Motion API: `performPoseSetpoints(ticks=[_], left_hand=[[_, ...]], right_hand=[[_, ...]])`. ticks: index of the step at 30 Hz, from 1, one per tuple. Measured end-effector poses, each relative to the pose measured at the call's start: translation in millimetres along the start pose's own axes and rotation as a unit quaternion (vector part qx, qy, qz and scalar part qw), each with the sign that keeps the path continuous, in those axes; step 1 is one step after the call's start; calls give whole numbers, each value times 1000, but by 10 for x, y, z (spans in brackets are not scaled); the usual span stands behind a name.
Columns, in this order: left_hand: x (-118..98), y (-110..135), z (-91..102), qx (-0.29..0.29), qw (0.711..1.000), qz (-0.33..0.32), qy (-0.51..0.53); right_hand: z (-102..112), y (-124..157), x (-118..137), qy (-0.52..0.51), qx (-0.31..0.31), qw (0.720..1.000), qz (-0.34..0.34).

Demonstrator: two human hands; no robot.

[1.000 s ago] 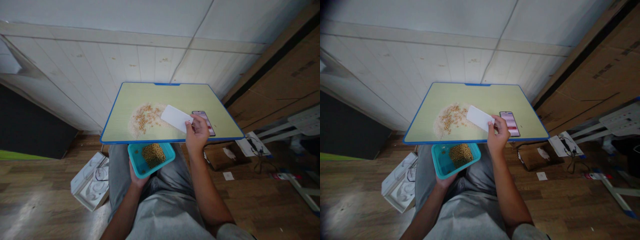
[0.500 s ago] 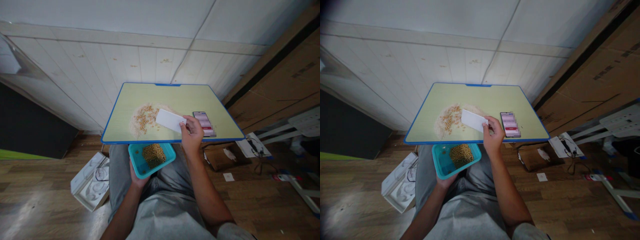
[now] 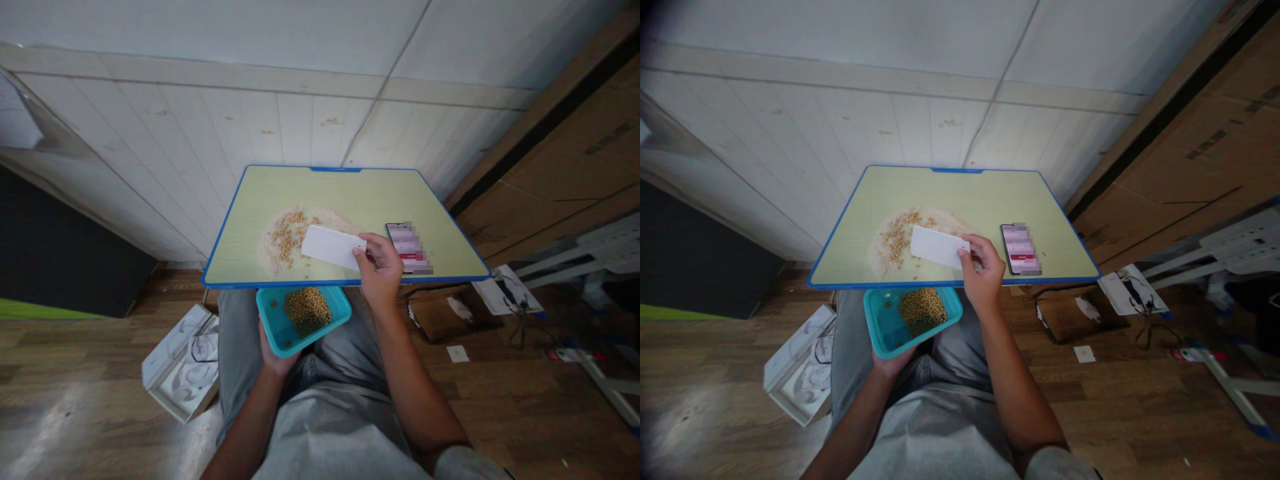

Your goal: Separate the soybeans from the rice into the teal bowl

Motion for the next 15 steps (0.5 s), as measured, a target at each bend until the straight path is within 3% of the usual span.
performPoseSetpoints(ticks=[4, 10, 15], left_hand=[[0, -7, 6, 1, 1000, 0, -3], [-2, -14, 0, -6, 1000, 5, -6], [-3, 10, 13, -15, 1000, 0, -17]], right_hand=[[1, -8, -15, -5, -15, 1000, -9], [-118, -17, 18, -21, 31, 999, 2], [-203, -76, 36, -15, 26, 999, 11]])
Point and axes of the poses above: each hand's wrist, its own y-axis away from the middle knuckle, its own z-axis out of the back of the hand, x = y × z, the point moved 10 cm from there along -y, towards the middle knuckle, and after that the axes turned 12 degrees about y, right-handed, at the moved point
